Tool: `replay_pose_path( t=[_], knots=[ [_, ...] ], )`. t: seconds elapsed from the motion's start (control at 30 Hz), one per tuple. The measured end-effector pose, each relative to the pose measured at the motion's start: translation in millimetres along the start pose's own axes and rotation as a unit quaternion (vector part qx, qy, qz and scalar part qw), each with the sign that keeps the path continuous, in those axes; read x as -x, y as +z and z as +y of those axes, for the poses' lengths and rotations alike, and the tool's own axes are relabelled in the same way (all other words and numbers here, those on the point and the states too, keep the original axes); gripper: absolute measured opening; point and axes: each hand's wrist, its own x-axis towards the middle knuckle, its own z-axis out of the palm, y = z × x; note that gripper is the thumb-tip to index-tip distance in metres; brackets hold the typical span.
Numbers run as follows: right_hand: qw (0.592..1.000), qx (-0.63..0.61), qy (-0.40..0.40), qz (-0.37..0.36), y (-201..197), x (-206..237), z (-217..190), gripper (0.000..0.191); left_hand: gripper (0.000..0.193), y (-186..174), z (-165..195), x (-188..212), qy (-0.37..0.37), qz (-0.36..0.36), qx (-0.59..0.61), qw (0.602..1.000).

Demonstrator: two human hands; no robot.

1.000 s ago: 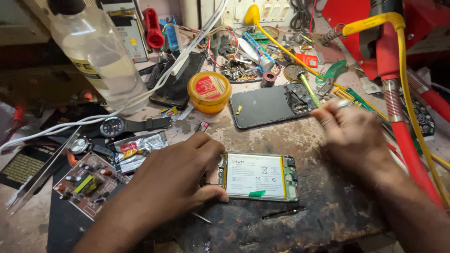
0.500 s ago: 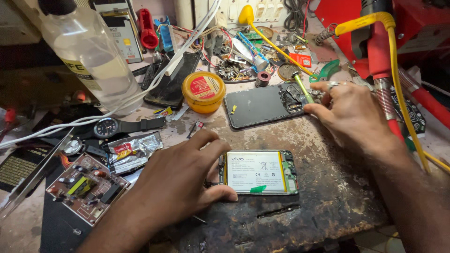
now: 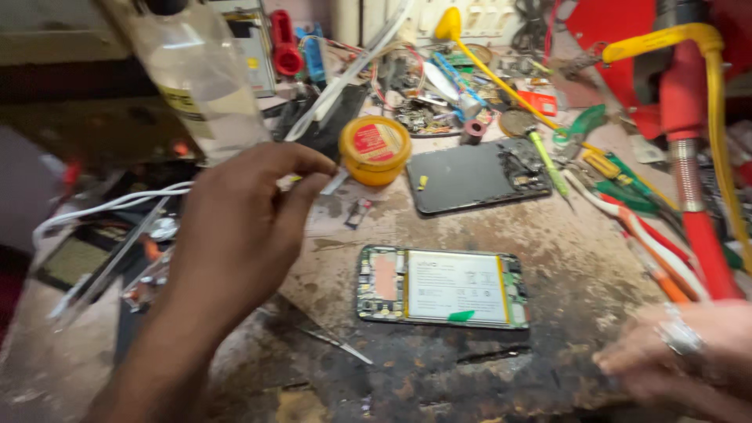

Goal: The person handles a small black phone, then uses a soldering iron and tweezers to apply solder to a small rectangular electronic component on a cluttered workbench. They inspect the component and place it near a disassembled smartphone with an exposed battery.

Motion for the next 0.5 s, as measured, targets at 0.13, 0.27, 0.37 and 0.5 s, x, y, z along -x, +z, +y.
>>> replay_pose_path(
  t=[0.13,0.27,0.37,0.5],
  knots=[
    [0.999,-0.012,0.038,-0.018,17,1,1,0.013,0.015,12,-3,2,0.041,0.003,-0.031,0.999],
    [0.999,-0.017,0.034,-0.002,26,12,-3,0.014,0.016,22,-2,4,0.047,-0.042,-0.048,0.997],
    [0.999,-0.017,0.026,0.007,31,19,-3,0.015,0.016,22,1,6,0.042,-0.052,-0.046,0.997],
    [1.000,-0.022,0.015,0.004,31,18,-4,0.017,0.018,21,2,4,0.049,-0.056,-0.039,0.996]
  ],
)
